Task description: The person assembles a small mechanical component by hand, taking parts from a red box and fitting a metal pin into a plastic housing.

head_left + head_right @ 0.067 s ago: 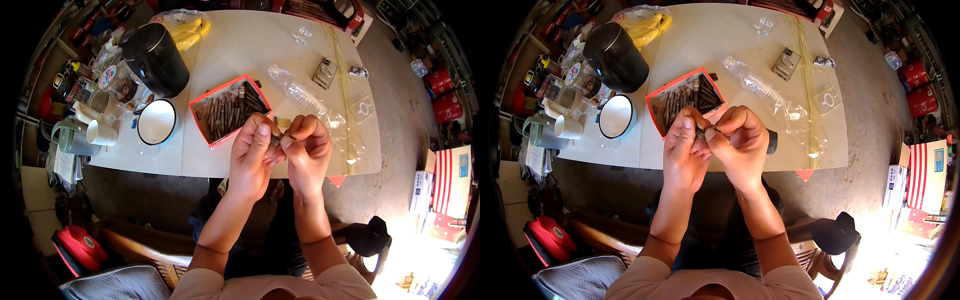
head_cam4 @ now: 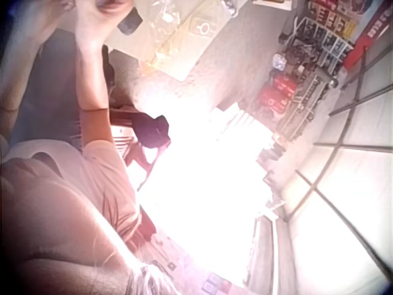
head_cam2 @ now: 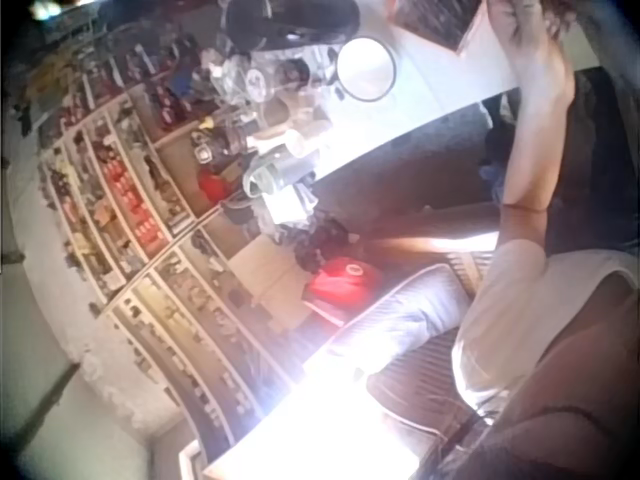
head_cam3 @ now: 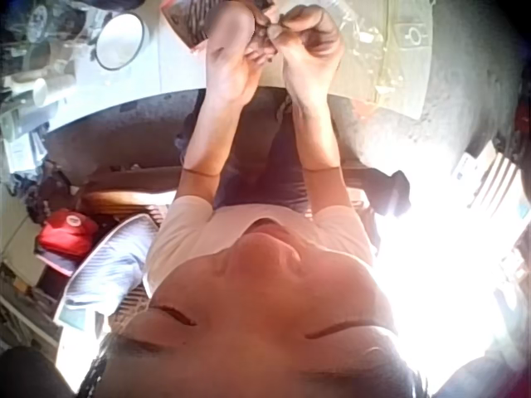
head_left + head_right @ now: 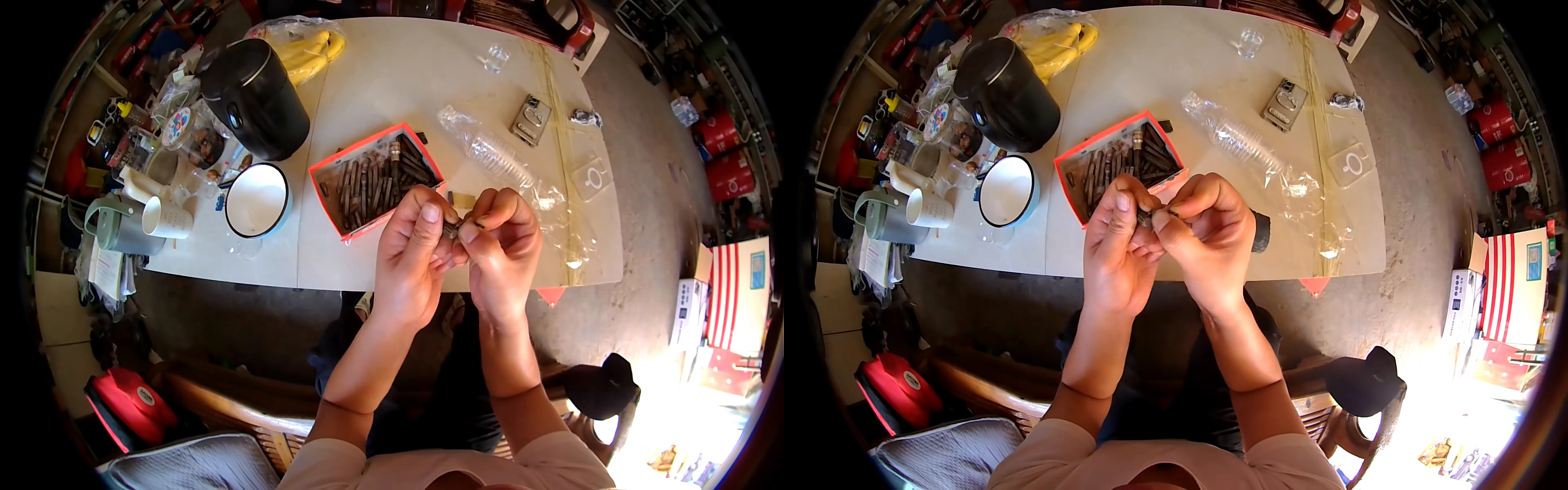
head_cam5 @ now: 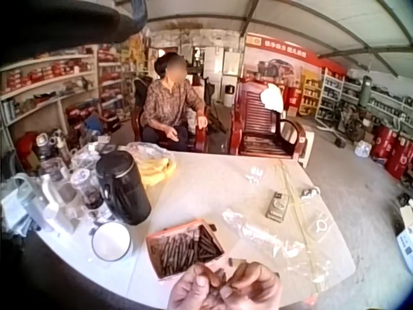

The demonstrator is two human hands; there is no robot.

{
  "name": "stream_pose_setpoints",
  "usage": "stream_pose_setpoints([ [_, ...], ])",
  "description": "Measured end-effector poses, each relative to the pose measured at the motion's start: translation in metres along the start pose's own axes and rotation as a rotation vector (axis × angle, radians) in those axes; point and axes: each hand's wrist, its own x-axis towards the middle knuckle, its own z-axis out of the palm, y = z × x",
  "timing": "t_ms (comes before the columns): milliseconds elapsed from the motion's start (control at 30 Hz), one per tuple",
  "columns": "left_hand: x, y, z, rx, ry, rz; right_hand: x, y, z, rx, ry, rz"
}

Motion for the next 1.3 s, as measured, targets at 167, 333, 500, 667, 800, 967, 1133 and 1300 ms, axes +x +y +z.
stream_pose_setpoints([
  [167,0.002,0.001,-0.003,-0.081,0.018,-0.037,0.002,0.001,0.0,0.134,-0.037,0.033],
  [333,0.003,0.0,-0.004,-0.007,0.05,0.008,0.0,0.001,0.002,-0.137,-0.068,-0.025],
  [500,0.001,0.002,0.0,0.008,0.063,0.001,-0.001,0.005,-0.001,-0.075,-0.036,-0.007],
  [667,0.002,0.001,-0.003,0.007,0.081,-0.011,-0.001,0.004,0.0,-0.103,-0.073,0.012],
  [800,0.002,0.001,-0.001,0.025,0.071,-0.004,-0.001,0.005,0.001,-0.026,-0.032,0.02],
  [967,0.003,0.001,-0.003,0.024,0.078,-0.014,-0.001,0.003,0.003,-0.098,-0.03,0.043],
  [1133,0.002,0.003,0.0,0.022,0.079,-0.01,0.001,0.008,-0.002,-0.052,-0.031,0.014],
  [1300,0.003,0.003,-0.004,0.022,0.082,-0.009,0.001,0.004,0.004,-0.063,-0.05,0.055],
])
